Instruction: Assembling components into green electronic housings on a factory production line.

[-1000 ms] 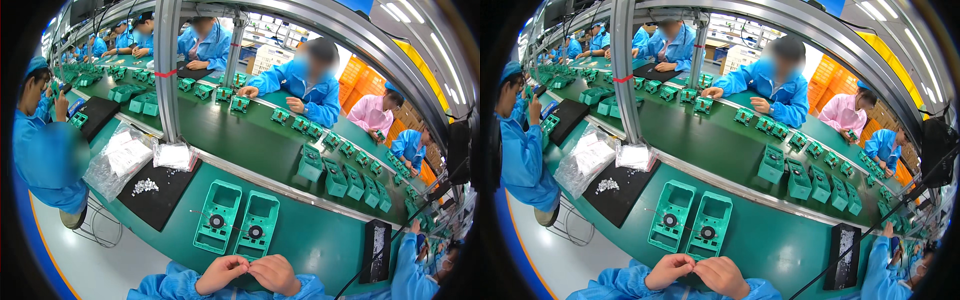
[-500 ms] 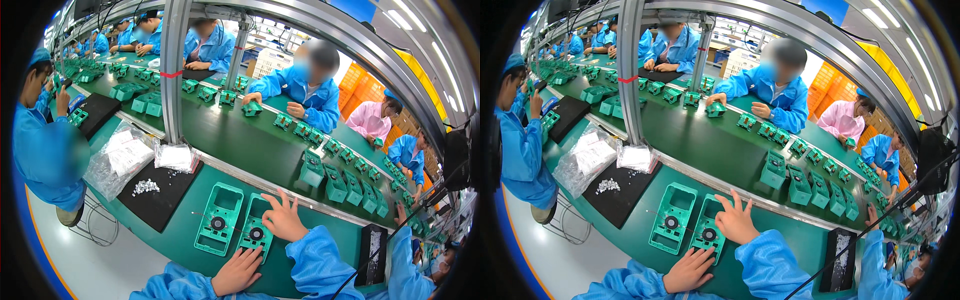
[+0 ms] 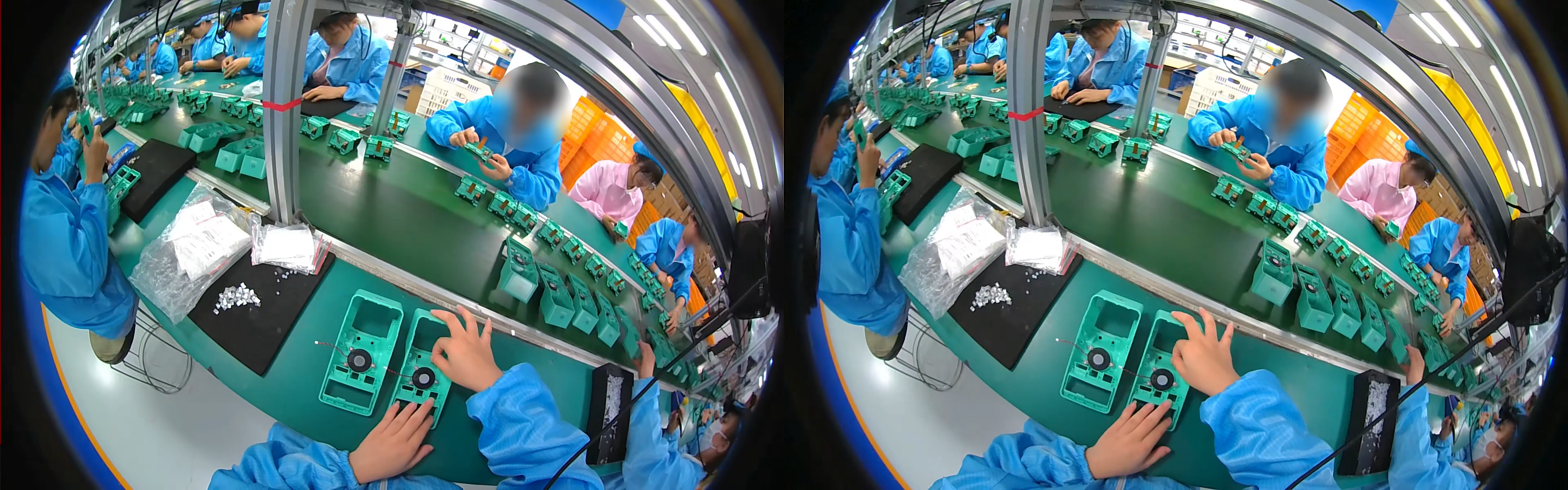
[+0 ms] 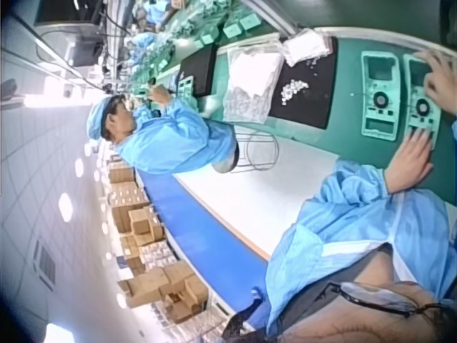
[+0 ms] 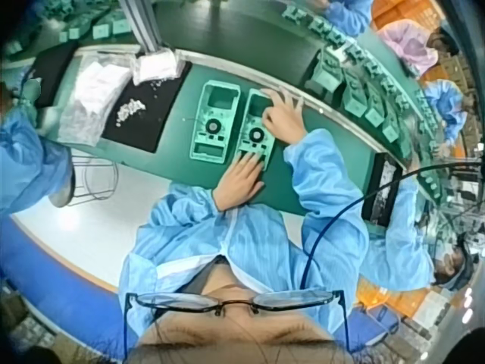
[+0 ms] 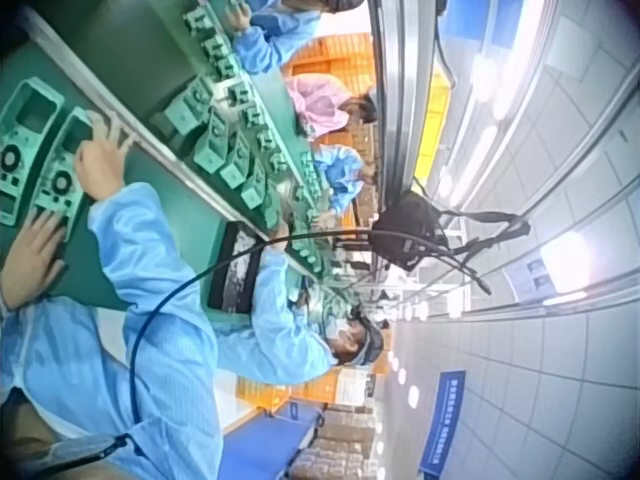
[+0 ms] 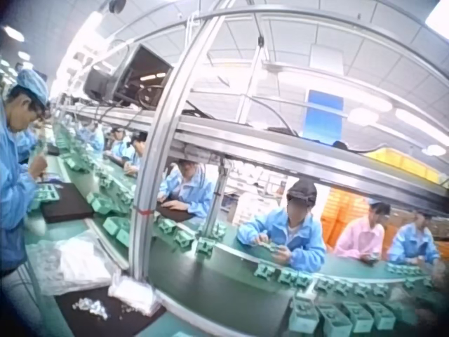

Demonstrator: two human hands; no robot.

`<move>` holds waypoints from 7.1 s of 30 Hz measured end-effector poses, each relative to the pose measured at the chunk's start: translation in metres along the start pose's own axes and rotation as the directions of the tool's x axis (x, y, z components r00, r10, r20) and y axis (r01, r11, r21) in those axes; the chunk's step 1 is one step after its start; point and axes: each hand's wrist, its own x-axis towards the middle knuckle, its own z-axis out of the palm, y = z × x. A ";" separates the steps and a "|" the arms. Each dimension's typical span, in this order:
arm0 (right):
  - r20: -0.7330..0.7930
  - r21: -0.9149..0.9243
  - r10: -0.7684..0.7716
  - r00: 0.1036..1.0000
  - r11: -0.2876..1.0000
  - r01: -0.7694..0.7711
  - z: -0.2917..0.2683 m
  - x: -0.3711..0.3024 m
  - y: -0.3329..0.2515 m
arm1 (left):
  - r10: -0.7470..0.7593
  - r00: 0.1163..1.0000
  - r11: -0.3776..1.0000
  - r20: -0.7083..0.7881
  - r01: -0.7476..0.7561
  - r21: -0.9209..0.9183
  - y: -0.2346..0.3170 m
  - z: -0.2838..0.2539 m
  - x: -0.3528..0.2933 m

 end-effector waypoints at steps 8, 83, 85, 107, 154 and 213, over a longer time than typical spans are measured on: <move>-0.003 -0.048 0.042 0.999 0.998 -0.042 0.006 0.003 -0.001 | 0.000 1.000 1.000 0.027 -0.001 0.015 0.002 -0.001 0.000; -0.473 0.197 -0.123 0.872 0.950 0.241 -0.002 -0.041 -0.066 | -0.471 0.741 0.556 -0.479 0.671 0.491 -0.183 -0.142 -0.002; -0.472 0.075 -0.175 0.864 0.969 0.237 -0.029 -0.074 -0.083 | -0.457 0.753 0.602 -0.473 0.653 0.459 -0.190 -0.133 0.000; -0.594 0.416 -0.052 0.803 0.834 0.362 -0.020 -0.113 -0.098 | -0.249 0.841 0.893 -0.481 0.007 -0.450 0.045 -0.087 -0.004; 0.073 0.030 0.061 0.995 0.998 -0.063 -0.052 -0.032 -0.051 | 0.017 1.000 0.993 -0.005 -0.018 -0.116 0.047 -0.060 -0.021; -0.455 0.647 0.339 0.823 0.761 0.044 -0.015 -0.071 -0.028 | -0.325 0.887 0.760 -0.328 0.451 0.467 -0.161 -0.136 0.025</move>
